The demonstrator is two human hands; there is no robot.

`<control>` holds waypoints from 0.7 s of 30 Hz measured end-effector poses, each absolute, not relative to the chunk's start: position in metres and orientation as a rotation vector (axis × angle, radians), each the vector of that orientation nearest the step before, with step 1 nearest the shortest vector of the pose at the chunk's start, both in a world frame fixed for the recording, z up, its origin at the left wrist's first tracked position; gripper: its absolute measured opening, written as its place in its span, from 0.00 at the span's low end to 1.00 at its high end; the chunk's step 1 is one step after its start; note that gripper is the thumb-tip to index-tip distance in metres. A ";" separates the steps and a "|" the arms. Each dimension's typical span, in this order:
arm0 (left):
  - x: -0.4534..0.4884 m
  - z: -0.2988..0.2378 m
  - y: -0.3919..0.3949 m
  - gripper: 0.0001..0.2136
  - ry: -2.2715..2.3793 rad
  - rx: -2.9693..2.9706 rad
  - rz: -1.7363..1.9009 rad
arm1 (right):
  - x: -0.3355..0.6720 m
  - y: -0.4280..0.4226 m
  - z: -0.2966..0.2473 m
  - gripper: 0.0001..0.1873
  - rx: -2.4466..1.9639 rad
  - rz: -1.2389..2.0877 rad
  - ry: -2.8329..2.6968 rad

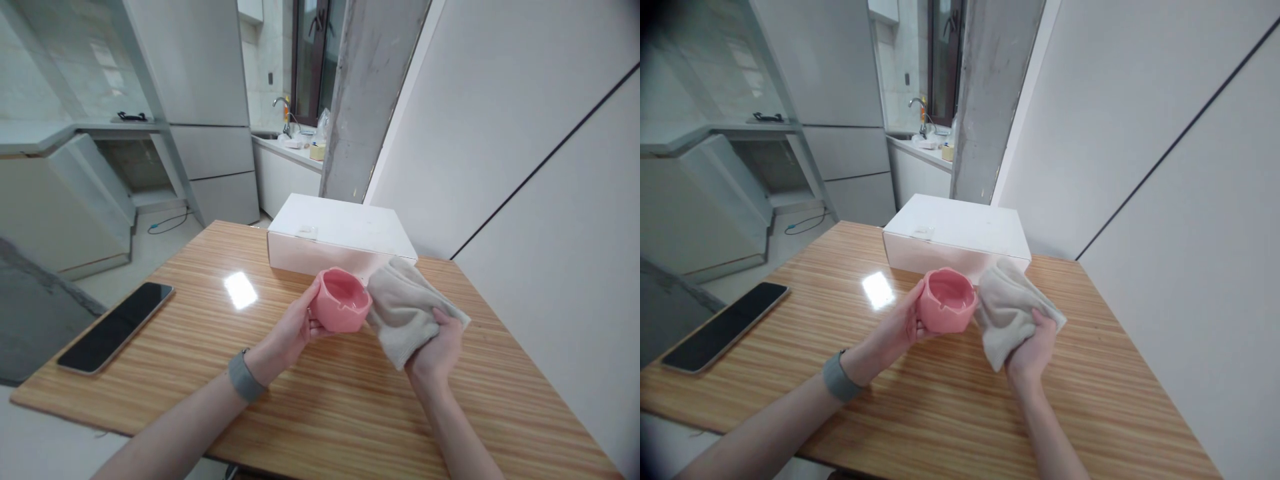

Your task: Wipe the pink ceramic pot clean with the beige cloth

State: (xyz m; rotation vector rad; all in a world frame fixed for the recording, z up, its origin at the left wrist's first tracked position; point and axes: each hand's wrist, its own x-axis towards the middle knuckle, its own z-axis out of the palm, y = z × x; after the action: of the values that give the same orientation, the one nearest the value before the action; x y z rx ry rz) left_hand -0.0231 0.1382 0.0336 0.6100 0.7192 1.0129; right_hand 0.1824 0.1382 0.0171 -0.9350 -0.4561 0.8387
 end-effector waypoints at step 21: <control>-0.008 0.030 0.119 0.19 0.423 0.549 0.917 | 0.145 0.131 0.030 0.17 -0.854 1.273 -0.558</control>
State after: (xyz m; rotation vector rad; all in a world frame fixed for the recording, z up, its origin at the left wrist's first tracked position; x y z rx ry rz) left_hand -0.0078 0.1192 0.0298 0.5491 0.4231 0.9166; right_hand 0.1446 0.1311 0.0299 -0.8540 -0.5582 1.2732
